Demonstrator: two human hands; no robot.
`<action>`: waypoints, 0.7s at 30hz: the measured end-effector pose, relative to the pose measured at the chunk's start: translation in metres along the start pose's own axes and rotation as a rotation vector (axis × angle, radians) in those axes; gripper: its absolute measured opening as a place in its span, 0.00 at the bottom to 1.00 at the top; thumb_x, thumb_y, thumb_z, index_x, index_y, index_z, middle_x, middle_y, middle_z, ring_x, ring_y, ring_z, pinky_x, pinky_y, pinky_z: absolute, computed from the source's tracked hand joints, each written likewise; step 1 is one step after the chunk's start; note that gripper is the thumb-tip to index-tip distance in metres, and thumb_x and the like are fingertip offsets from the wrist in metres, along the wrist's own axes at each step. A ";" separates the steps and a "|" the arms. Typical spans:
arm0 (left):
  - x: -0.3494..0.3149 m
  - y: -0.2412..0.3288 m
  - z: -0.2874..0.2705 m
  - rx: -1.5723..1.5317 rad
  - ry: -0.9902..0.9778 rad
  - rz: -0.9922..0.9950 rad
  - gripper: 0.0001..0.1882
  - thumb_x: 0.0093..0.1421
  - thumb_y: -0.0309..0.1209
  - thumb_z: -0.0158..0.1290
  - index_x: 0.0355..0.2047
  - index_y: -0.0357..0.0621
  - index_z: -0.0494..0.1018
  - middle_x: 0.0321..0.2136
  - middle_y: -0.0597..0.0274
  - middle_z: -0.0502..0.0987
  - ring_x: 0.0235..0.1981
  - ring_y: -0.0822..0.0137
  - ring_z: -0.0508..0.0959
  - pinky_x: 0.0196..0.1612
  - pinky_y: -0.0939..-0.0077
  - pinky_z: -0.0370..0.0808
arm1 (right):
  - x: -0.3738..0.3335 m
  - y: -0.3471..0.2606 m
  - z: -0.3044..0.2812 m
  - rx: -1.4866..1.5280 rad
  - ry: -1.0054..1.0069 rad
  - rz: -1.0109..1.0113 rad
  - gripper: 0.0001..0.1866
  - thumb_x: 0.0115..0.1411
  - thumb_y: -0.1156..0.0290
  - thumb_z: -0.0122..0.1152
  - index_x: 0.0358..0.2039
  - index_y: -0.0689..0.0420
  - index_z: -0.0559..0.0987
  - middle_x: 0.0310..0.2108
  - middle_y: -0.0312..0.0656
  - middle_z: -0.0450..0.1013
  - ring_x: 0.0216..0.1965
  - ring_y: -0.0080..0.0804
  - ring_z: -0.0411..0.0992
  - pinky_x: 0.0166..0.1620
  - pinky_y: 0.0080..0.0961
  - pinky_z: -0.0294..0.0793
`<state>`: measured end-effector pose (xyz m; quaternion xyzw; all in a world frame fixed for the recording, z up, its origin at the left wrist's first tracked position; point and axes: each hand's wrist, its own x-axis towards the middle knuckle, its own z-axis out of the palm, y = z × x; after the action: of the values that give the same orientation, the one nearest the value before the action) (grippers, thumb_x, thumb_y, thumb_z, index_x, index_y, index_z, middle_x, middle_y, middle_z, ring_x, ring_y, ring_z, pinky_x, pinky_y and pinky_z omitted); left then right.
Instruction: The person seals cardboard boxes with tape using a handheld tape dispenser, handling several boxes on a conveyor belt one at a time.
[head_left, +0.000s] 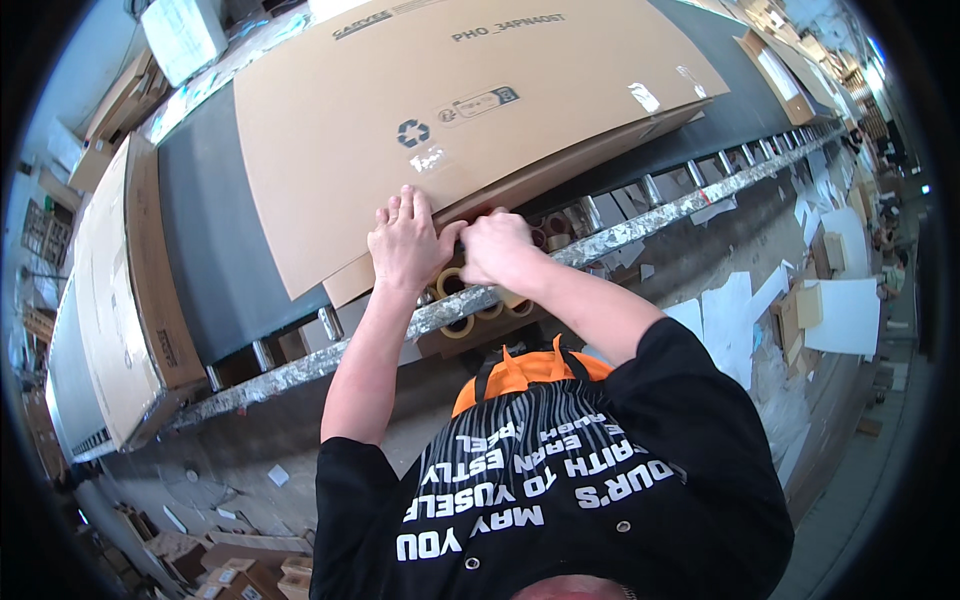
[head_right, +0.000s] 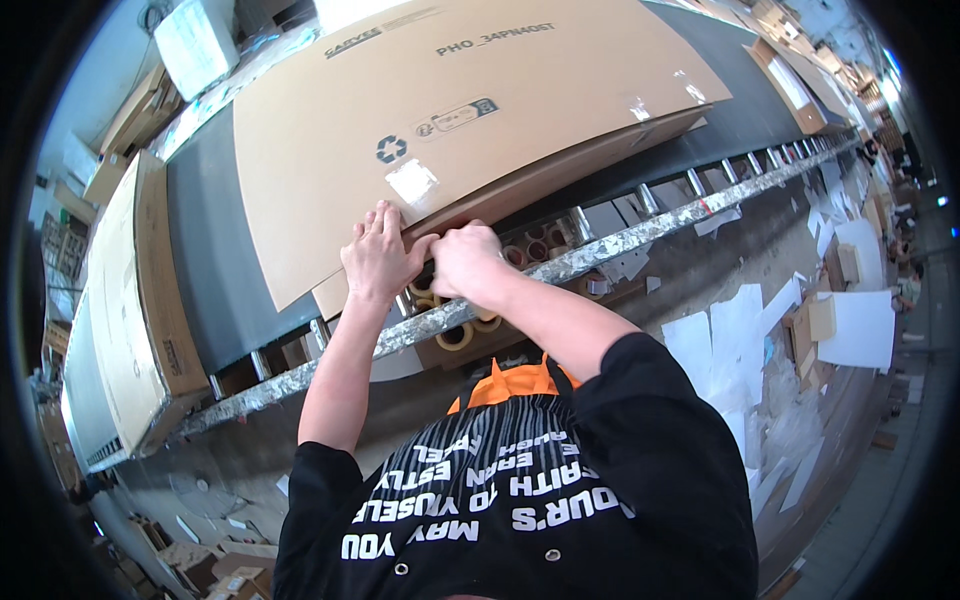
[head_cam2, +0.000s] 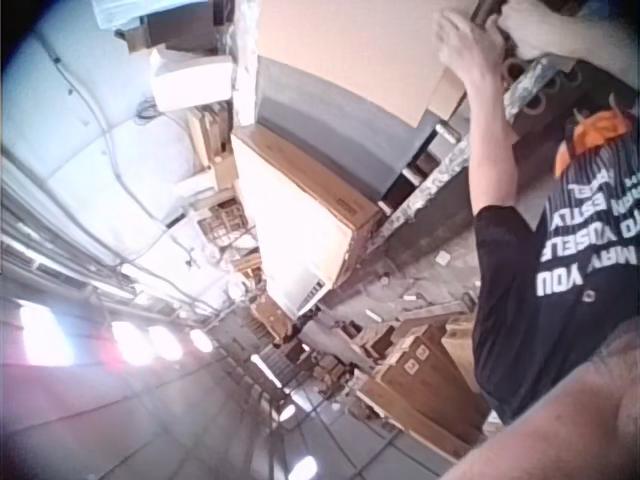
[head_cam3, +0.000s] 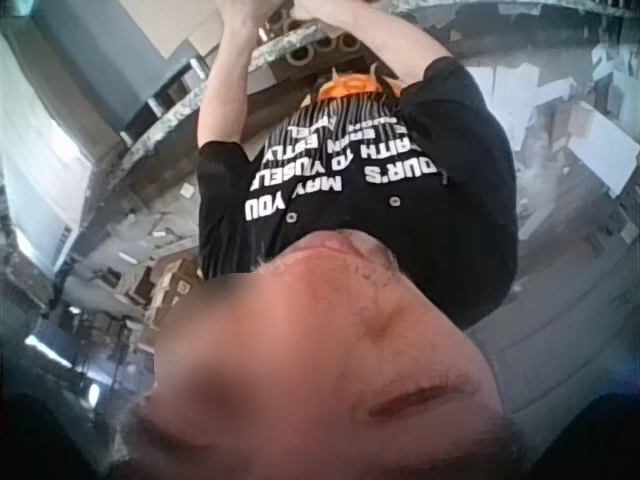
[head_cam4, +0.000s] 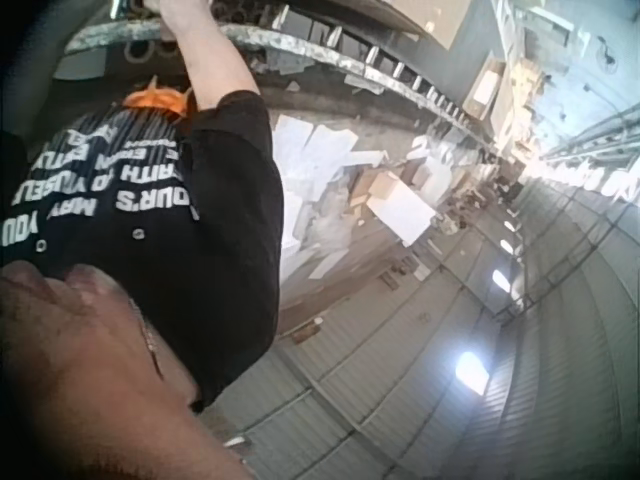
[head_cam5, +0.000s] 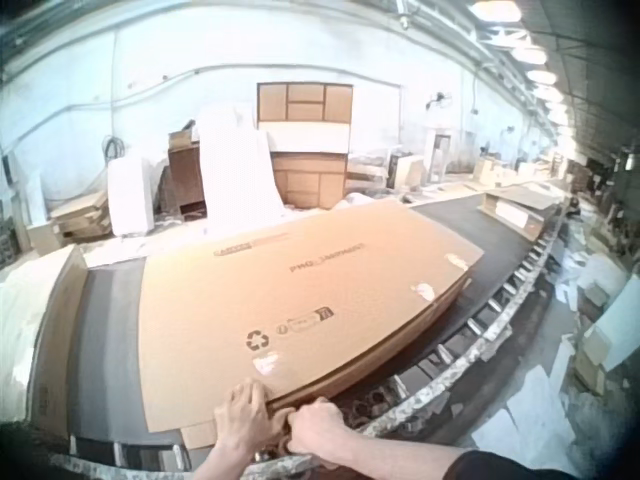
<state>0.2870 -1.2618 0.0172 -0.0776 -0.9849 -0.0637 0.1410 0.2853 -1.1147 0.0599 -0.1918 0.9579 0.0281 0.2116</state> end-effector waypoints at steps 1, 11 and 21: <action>0.016 0.010 -0.015 0.007 -0.216 -0.026 0.48 0.52 0.56 0.61 0.65 0.39 0.61 0.64 0.47 0.68 0.56 0.45 0.76 0.50 0.54 0.79 | 0.000 -0.005 -0.012 0.063 -0.040 0.006 0.19 0.47 0.59 0.64 0.38 0.54 0.86 0.37 0.43 0.83 0.44 0.41 0.80 0.51 0.30 0.76; 0.051 0.045 0.005 0.153 -0.301 0.010 0.61 0.49 0.66 0.60 0.72 0.43 0.48 0.72 0.43 0.48 0.74 0.41 0.46 0.74 0.47 0.43 | -0.029 0.052 0.038 -0.096 0.033 -0.209 0.27 0.40 0.61 0.68 0.43 0.56 0.82 0.44 0.58 0.73 0.39 0.50 0.77 0.39 0.37 0.80; 0.025 0.104 0.020 -1.175 0.077 -0.521 0.32 0.64 0.55 0.56 0.53 0.39 0.77 0.43 0.57 0.83 0.47 0.67 0.80 0.58 0.64 0.72 | -0.100 0.247 0.004 0.294 0.790 -0.607 0.43 0.37 0.72 0.68 0.61 0.44 0.74 0.60 0.49 0.67 0.38 0.46 0.73 0.36 0.35 0.80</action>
<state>0.2752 -1.1534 0.0159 0.1024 -0.7667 -0.6273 0.0899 0.2769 -0.8502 0.0906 -0.4251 0.8600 -0.2437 -0.1427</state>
